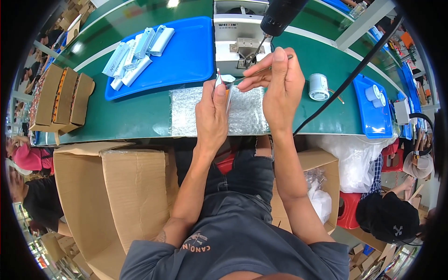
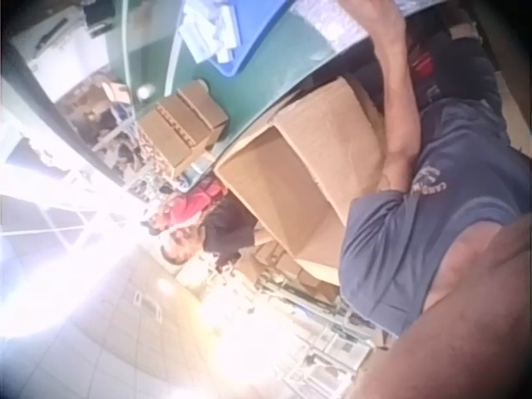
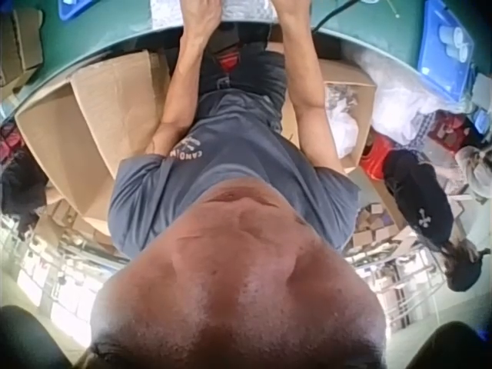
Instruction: The person assembles internal components into plastic portable fan housings by inserting batteries, fan motors, and internal wires into the housing, then securing them with a precision screwdriver.
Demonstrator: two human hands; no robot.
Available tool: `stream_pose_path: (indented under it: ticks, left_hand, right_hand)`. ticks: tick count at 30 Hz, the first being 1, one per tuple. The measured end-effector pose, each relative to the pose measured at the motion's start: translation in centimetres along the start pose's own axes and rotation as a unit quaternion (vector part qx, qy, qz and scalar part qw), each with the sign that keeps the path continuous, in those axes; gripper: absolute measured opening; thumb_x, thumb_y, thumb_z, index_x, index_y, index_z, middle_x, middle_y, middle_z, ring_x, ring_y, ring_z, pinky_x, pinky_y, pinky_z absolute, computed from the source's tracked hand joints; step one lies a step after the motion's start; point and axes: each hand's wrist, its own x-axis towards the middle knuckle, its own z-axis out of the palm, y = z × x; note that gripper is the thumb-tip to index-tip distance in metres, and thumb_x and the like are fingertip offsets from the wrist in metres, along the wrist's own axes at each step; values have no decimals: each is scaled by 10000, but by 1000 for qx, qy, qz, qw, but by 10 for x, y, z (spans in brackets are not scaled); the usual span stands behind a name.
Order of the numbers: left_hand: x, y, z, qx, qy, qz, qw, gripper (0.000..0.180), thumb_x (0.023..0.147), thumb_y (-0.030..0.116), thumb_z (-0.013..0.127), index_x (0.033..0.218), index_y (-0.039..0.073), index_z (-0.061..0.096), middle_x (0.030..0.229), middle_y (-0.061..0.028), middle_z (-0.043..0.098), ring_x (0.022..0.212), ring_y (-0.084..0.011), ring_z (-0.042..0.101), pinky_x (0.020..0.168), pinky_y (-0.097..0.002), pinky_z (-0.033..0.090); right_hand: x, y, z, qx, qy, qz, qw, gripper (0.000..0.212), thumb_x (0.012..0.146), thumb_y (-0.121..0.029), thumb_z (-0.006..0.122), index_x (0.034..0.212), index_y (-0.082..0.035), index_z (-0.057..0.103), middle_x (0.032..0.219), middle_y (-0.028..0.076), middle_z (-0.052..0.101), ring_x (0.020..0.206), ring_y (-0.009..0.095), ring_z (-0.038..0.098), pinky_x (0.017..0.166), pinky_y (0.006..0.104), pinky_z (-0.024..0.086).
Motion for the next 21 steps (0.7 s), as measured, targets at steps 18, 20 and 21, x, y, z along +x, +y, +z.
stream_pose_path:
  ticks: [18, 20, 21]
  left_hand:
    - [3, 8, 0, -52, -8, -53, 997, 424, 1114, 448, 371, 1170, 69, 554, 764, 13, 524, 624, -43, 450, 520, -216, 360]
    - [1, 12, -1, -71, -11, -84, 994, 433, 1119, 437, 359, 1184, 58, 558, 731, -6, 527, 622, -71, 468, 523, -253, 372]
    - [2, 11, -2, -86, -15, -92, 992, 455, 1114, 461, 351, 1183, 64, 563, 738, -1, 526, 628, -67, 483, 516, -238, 377]
  right_hand:
    - [-6, 9, -3, -51, -21, -99, 994, 320, 1121, -239, 392, 969, 29, 481, 817, 186, 684, 626, 215, 712, 590, 304, 607]
    - [-10, 9, -8, -135, -66, -220, 964, 262, 1115, -171, 396, 1025, 54, 496, 876, 198, 701, 661, 216, 718, 620, 307, 608]
    - [-11, 8, -10, -135, -66, -218, 964, 262, 1115, -171, 396, 1025, 54, 496, 876, 198, 701, 661, 216, 718, 620, 307, 608]
